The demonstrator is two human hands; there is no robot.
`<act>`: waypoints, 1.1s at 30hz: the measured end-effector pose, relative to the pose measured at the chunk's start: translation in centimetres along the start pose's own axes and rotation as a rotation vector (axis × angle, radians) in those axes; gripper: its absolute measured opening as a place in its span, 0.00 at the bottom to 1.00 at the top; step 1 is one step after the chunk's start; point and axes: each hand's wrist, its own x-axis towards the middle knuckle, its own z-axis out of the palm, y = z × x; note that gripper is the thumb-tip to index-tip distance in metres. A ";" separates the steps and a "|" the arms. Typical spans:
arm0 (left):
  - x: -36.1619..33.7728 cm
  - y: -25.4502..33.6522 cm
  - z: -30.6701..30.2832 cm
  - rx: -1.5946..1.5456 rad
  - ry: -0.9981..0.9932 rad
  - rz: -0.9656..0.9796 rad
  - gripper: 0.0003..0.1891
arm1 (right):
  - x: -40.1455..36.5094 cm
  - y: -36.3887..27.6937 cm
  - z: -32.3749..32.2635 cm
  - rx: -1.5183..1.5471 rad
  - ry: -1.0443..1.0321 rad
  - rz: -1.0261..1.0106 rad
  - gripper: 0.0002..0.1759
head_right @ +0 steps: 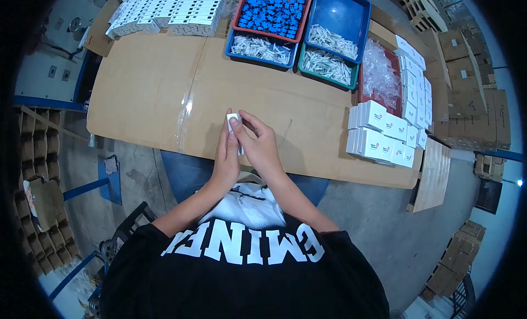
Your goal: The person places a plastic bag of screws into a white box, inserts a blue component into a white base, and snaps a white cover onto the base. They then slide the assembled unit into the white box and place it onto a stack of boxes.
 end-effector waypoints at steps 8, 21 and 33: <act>0.0 0.3 -0.2 -0.013 0.034 0.124 0.29 | -1.0 -1.0 0.5 0.037 -0.057 -0.060 0.29; -0.3 0.6 -0.3 0.119 0.048 0.235 0.30 | -2.0 -0.9 0.7 -0.289 -0.005 -0.376 0.24; -0.3 0.6 -0.3 0.154 0.015 0.164 0.29 | -1.9 -0.4 0.5 -0.125 -0.026 -0.221 0.26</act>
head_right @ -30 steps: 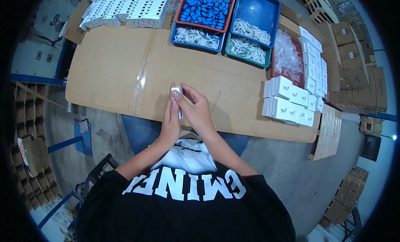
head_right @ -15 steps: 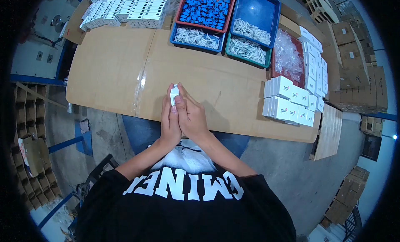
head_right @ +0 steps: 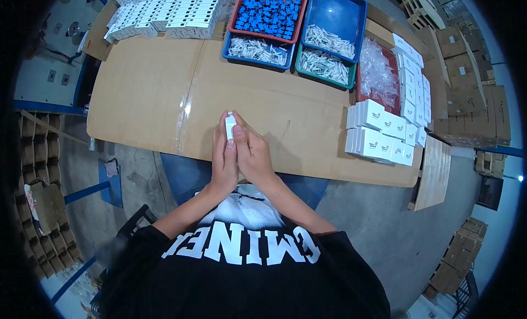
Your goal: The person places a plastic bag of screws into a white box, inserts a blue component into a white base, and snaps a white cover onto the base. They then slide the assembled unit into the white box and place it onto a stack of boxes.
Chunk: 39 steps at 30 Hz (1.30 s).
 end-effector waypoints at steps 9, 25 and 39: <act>1.0 0.7 0.0 -0.200 -0.029 -0.142 0.37 | 0.8 0.2 -0.5 0.120 -0.064 0.102 0.33; 1.2 -0.6 -0.9 -0.055 -0.105 0.014 0.45 | 0.9 1.0 -0.9 0.258 -0.057 0.107 0.31; 1.2 -2.8 -1.3 -0.089 -0.239 0.145 0.46 | -0.6 2.6 -1.2 0.159 0.010 -0.040 0.28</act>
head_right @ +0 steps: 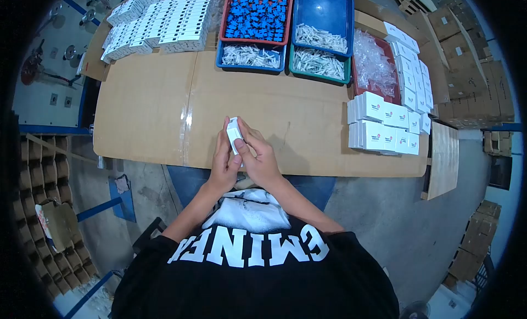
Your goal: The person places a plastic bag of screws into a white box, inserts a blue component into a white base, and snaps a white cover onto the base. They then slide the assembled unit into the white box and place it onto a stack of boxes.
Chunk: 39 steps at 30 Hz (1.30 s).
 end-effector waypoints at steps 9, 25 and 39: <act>-0.3 -0.1 1.4 0.118 0.168 0.079 0.45 | 0.3 -0.9 -0.1 -0.042 -0.058 -0.072 0.26; 1.2 1.7 1.0 -0.050 0.343 -0.093 0.43 | 0.6 -1.3 1.4 0.154 -0.077 0.198 0.25; 1.3 -0.7 -0.3 0.106 0.325 0.066 0.58 | 0.5 -3.5 3.5 0.307 0.001 0.378 0.34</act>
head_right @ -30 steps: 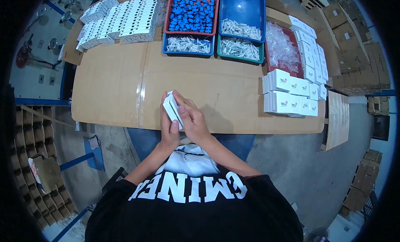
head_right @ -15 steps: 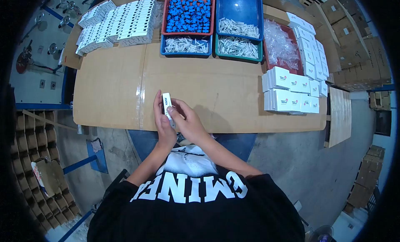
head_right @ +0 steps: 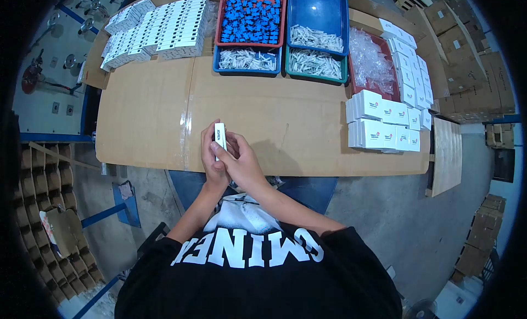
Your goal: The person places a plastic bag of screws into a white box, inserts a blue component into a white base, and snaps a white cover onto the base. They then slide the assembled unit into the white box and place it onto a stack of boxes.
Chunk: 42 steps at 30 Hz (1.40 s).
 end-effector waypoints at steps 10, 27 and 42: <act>-0.6 0.7 -0.1 0.041 0.074 0.053 0.46 | -1.0 2.1 0.2 -0.278 0.021 -0.190 0.28; -0.9 1.2 1.0 -0.066 0.180 0.123 0.46 | -2.6 0.9 1.1 -0.226 0.107 -0.256 0.26; 1.6 3.5 -1.5 -0.692 0.036 -0.793 0.38 | -0.2 -1.6 -4.2 -0.754 -0.154 -0.419 0.38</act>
